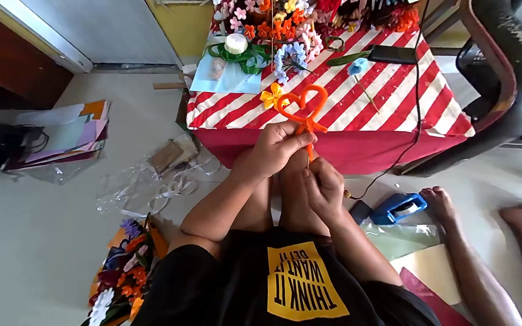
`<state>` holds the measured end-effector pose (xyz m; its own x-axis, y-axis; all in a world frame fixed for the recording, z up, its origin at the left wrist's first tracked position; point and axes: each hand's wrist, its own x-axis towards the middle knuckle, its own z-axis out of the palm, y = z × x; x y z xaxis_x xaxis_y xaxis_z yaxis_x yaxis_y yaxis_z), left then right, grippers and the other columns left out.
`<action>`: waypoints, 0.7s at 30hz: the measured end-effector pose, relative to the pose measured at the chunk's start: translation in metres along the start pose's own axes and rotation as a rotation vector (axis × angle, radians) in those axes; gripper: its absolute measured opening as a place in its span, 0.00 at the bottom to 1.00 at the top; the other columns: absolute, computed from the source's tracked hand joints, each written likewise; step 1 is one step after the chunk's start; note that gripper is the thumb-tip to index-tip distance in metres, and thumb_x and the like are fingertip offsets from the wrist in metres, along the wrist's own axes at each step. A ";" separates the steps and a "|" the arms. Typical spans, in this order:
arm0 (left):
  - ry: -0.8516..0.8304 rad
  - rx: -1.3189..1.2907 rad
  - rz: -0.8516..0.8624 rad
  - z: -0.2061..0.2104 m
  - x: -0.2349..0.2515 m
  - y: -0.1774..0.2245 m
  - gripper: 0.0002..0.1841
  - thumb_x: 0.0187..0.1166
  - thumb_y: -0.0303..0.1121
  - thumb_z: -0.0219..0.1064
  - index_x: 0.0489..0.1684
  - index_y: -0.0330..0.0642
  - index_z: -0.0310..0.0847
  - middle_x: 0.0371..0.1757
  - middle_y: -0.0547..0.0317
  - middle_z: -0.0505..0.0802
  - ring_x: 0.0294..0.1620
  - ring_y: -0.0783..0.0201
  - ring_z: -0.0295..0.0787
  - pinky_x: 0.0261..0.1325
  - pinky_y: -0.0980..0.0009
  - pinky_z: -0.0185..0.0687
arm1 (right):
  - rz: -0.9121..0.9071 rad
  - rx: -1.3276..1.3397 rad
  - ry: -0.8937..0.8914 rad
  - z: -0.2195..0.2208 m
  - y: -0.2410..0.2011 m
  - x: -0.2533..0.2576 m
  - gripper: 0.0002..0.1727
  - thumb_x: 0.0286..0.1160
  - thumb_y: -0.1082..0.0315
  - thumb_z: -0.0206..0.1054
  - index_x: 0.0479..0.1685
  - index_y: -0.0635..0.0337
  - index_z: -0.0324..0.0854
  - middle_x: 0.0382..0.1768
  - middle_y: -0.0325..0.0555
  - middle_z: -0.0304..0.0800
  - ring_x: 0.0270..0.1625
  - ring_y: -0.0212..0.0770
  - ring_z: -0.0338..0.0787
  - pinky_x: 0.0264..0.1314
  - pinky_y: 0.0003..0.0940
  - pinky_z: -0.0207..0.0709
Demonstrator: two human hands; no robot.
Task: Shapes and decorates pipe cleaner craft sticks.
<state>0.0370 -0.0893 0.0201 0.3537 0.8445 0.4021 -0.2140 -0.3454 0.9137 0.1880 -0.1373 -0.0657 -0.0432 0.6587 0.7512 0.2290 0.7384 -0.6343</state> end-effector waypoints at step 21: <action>0.208 0.006 0.109 0.015 -0.017 -0.033 0.08 0.79 0.20 0.65 0.29 0.37 0.85 0.33 0.64 0.86 0.36 0.76 0.82 0.43 0.78 0.81 | 0.114 0.314 0.246 0.024 0.004 -0.011 0.05 0.90 0.63 0.57 0.46 0.51 0.75 0.29 0.25 0.78 0.29 0.16 0.76 0.33 0.13 0.73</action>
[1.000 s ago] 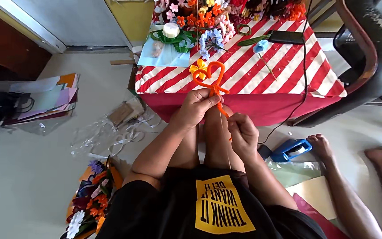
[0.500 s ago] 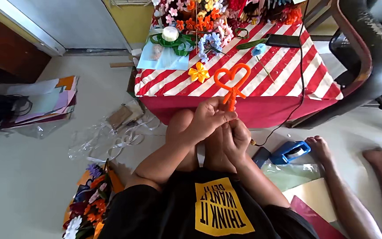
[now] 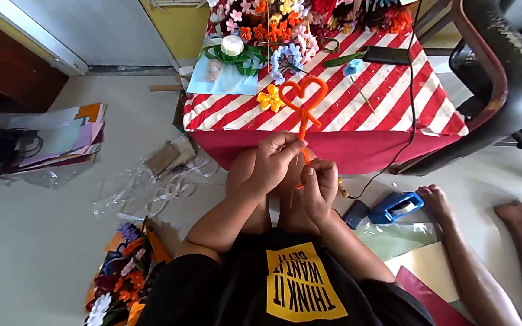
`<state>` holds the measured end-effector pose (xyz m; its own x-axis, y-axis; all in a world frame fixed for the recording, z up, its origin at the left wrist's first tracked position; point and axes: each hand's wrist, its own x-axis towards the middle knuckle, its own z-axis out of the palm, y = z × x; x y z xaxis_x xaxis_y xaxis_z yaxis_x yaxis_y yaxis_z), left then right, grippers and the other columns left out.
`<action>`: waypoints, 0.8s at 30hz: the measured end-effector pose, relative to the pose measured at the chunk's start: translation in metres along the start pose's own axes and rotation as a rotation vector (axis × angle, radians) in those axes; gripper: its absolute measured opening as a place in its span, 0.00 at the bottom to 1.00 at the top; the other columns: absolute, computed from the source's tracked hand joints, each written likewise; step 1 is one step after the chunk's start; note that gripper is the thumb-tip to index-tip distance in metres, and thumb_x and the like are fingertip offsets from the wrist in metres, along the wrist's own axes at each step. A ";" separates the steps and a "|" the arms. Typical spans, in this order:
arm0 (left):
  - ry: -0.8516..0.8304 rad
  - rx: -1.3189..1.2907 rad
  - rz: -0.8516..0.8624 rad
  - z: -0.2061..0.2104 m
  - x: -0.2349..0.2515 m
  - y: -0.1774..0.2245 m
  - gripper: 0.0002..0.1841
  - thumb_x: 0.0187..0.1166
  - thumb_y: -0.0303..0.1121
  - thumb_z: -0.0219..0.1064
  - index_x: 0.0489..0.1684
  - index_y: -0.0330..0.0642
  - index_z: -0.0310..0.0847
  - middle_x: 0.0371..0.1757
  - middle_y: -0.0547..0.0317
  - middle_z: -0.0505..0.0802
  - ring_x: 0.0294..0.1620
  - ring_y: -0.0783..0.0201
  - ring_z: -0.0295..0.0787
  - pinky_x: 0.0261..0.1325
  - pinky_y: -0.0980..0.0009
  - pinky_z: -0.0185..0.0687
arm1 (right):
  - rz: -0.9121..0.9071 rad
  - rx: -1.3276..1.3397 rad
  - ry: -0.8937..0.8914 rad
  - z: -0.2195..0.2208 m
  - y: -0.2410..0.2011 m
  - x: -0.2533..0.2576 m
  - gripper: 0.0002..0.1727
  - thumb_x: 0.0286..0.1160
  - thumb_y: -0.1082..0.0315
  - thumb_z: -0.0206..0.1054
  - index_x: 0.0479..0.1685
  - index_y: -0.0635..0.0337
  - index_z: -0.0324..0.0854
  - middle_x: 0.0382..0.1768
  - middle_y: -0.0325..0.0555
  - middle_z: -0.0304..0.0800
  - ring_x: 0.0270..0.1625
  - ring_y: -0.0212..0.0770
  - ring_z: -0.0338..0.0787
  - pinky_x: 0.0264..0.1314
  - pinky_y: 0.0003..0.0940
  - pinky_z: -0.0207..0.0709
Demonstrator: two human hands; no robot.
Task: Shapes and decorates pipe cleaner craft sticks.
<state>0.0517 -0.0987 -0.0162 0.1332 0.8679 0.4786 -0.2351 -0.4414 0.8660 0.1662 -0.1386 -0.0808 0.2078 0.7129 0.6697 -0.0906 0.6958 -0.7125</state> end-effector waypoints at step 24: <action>0.083 0.353 0.278 -0.065 0.093 -0.033 0.06 0.75 0.20 0.66 0.27 0.33 0.83 0.30 0.61 0.86 0.33 0.77 0.83 0.41 0.81 0.83 | 0.008 0.125 -0.137 0.048 0.042 0.197 0.11 0.85 0.74 0.54 0.59 0.51 0.70 0.50 0.31 0.84 0.49 0.29 0.88 0.54 0.30 0.86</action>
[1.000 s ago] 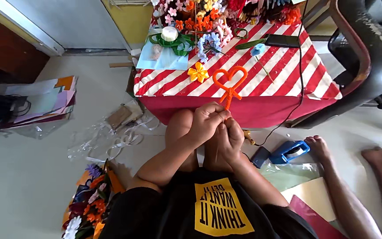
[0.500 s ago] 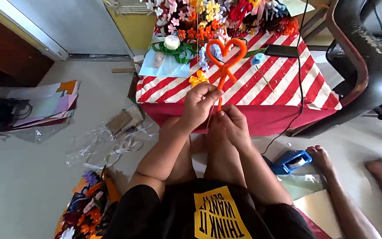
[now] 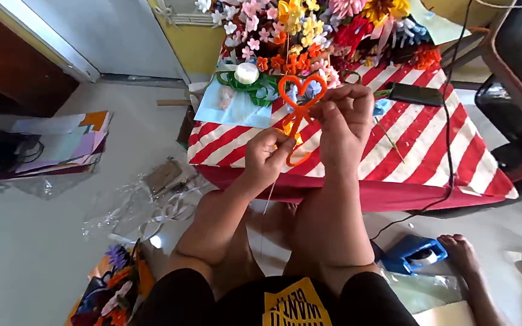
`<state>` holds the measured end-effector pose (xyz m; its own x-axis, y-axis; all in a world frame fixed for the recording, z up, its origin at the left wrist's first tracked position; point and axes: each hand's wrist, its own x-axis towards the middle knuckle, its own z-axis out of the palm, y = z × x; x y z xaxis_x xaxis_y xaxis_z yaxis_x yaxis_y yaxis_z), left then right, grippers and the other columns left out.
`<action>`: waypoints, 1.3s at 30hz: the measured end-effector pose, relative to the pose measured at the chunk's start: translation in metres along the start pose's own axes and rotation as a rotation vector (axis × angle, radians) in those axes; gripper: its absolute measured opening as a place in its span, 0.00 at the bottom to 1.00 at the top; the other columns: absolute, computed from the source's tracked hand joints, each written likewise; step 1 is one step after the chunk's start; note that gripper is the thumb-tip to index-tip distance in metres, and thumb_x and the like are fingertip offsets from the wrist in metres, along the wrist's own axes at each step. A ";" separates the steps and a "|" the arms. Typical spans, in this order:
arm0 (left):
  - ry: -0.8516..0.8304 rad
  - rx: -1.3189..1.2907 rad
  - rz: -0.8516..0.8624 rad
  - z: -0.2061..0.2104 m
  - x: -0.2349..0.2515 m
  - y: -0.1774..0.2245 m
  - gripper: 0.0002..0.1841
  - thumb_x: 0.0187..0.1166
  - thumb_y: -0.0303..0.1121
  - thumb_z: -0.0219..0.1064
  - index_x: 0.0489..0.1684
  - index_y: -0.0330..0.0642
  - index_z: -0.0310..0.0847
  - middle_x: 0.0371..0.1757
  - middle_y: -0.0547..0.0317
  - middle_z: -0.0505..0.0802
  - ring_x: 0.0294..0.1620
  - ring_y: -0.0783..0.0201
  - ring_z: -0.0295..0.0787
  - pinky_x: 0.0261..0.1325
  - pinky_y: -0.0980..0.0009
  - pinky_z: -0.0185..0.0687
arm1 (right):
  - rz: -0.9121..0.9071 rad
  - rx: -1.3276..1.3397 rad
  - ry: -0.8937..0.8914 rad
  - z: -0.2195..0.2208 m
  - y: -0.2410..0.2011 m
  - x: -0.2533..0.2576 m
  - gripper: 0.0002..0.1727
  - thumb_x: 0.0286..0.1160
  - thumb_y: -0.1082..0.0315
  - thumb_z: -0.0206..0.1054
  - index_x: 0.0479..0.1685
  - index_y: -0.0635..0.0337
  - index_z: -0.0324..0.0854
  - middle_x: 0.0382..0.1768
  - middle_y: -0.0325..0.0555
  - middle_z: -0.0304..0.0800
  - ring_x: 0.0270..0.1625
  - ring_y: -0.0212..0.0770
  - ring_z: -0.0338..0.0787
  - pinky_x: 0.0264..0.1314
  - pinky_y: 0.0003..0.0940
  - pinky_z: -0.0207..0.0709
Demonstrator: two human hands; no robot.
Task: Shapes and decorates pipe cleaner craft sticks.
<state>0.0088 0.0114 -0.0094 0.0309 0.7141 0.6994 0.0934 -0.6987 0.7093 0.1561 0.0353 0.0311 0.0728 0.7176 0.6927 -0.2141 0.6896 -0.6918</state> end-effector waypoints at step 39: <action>-0.221 -0.053 0.108 -0.014 -0.025 0.017 0.08 0.74 0.23 0.67 0.24 0.32 0.83 0.27 0.60 0.86 0.35 0.76 0.82 0.43 0.81 0.79 | -0.423 -0.842 -0.065 -0.021 -0.019 -0.057 0.17 0.76 0.71 0.66 0.61 0.67 0.81 0.34 0.48 0.92 0.38 0.37 0.88 0.57 0.39 0.75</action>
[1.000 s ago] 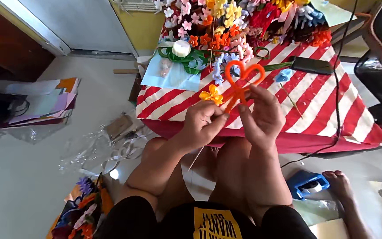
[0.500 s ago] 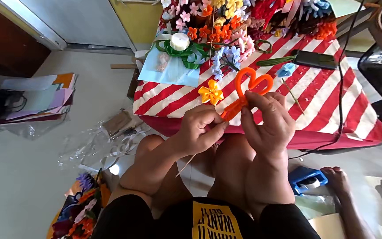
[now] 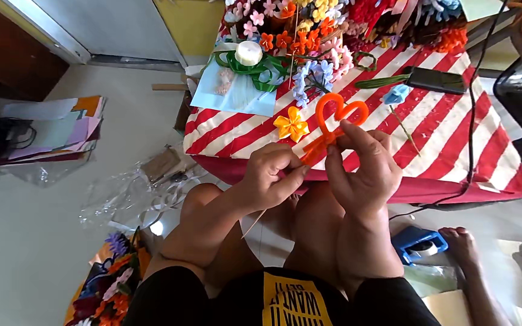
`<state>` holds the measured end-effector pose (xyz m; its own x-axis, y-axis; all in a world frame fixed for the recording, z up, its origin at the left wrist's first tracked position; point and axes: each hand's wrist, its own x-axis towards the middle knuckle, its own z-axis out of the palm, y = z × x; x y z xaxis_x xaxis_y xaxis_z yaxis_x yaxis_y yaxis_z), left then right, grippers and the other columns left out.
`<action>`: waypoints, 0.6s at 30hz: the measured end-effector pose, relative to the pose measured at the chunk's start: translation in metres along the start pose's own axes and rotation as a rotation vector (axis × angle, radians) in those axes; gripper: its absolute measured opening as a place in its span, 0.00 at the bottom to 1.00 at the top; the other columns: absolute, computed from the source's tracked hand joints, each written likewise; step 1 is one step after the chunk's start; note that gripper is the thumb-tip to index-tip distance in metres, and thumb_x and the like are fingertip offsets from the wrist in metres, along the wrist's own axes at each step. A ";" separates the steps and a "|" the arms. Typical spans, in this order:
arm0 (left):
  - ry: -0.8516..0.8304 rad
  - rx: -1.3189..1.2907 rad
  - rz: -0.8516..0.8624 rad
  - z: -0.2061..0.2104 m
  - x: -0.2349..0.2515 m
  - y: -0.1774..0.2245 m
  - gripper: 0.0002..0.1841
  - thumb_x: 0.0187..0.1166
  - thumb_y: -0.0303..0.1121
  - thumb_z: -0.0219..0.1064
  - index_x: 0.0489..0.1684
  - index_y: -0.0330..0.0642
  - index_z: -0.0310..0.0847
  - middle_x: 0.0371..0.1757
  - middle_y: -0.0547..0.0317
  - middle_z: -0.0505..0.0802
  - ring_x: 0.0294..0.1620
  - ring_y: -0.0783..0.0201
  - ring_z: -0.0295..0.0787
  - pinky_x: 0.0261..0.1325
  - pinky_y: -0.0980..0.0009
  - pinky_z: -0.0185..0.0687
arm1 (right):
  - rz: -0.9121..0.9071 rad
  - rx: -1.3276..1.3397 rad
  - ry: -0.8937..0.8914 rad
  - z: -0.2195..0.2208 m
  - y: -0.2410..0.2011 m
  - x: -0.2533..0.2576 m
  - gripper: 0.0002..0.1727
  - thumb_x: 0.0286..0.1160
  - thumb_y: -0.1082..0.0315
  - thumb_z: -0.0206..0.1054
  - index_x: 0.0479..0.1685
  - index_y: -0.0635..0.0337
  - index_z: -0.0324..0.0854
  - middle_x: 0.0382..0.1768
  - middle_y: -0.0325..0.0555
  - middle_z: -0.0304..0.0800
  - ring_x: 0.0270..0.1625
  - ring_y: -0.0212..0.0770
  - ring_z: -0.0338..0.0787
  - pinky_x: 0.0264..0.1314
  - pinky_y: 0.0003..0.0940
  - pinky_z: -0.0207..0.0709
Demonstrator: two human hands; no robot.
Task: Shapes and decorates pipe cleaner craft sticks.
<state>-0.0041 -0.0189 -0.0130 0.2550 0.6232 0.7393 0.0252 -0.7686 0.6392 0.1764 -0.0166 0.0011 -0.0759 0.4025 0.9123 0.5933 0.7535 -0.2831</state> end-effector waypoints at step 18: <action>0.302 -0.184 -0.087 0.003 0.018 -0.011 0.07 0.79 0.23 0.66 0.30 0.41 0.83 0.34 0.68 0.86 0.36 0.79 0.83 0.43 0.82 0.83 | 0.246 0.596 -0.199 0.029 -0.005 -0.010 0.08 0.76 0.74 0.64 0.49 0.68 0.82 0.48 0.45 0.90 0.56 0.30 0.88 0.64 0.29 0.83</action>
<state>0.0027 0.0002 -0.0074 -0.0381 0.7207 0.6922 -0.1467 -0.6892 0.7096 0.1508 -0.0089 -0.0151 -0.1751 0.6443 0.7444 0.0729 0.7625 -0.6428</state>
